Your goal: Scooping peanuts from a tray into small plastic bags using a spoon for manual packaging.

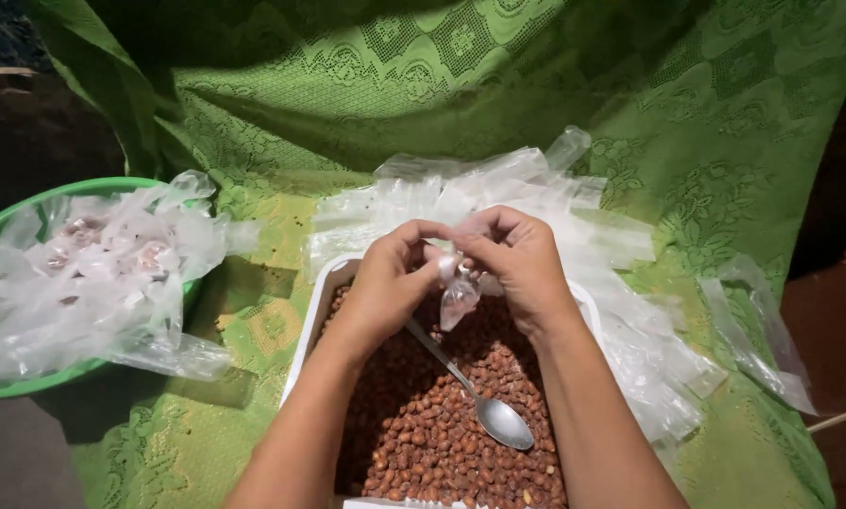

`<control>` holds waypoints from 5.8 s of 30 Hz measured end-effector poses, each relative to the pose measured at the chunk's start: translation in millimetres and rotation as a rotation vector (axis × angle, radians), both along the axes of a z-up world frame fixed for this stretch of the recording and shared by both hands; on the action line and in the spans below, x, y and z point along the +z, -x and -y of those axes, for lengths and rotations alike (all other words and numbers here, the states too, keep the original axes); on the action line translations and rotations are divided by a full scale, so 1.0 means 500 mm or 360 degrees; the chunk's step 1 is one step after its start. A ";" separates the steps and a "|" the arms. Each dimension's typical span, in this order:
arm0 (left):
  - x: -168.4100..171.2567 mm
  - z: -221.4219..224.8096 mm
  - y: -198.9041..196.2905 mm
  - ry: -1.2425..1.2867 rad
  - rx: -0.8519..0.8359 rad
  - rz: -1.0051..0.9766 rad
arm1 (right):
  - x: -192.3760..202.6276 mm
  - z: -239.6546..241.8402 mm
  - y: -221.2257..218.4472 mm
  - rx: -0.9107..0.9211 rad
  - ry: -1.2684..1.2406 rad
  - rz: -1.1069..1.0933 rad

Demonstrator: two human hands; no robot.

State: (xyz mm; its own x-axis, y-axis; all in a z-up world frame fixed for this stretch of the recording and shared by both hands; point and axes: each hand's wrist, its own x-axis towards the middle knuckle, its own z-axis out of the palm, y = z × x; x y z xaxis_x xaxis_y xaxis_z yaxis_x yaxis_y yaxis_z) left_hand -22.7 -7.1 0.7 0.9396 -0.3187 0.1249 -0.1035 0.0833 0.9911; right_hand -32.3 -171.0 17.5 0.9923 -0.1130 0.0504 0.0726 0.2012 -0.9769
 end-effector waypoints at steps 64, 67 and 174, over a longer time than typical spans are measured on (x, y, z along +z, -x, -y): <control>0.025 -0.023 -0.146 -0.1971 0.0077 0.0626 | -0.059 0.093 -0.043 -0.0100 0.1223 0.0055; 0.051 0.021 -0.097 -0.1642 -0.0097 0.0582 | -0.058 0.067 -0.047 -0.0030 0.0953 0.0156; -0.036 -0.063 -0.013 -0.0125 -0.0162 -0.0095 | 0.034 0.125 -0.008 -0.0854 -0.0207 0.0644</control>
State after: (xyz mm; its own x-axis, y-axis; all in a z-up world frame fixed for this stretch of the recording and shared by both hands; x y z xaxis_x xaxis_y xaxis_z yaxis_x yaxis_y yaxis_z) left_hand -16.1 24.4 -17.1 0.9070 -0.4191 0.0408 -0.0392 0.0124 0.9992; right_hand -28.2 -233.6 34.3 0.7031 -0.6141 0.3585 0.5495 0.1492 -0.8221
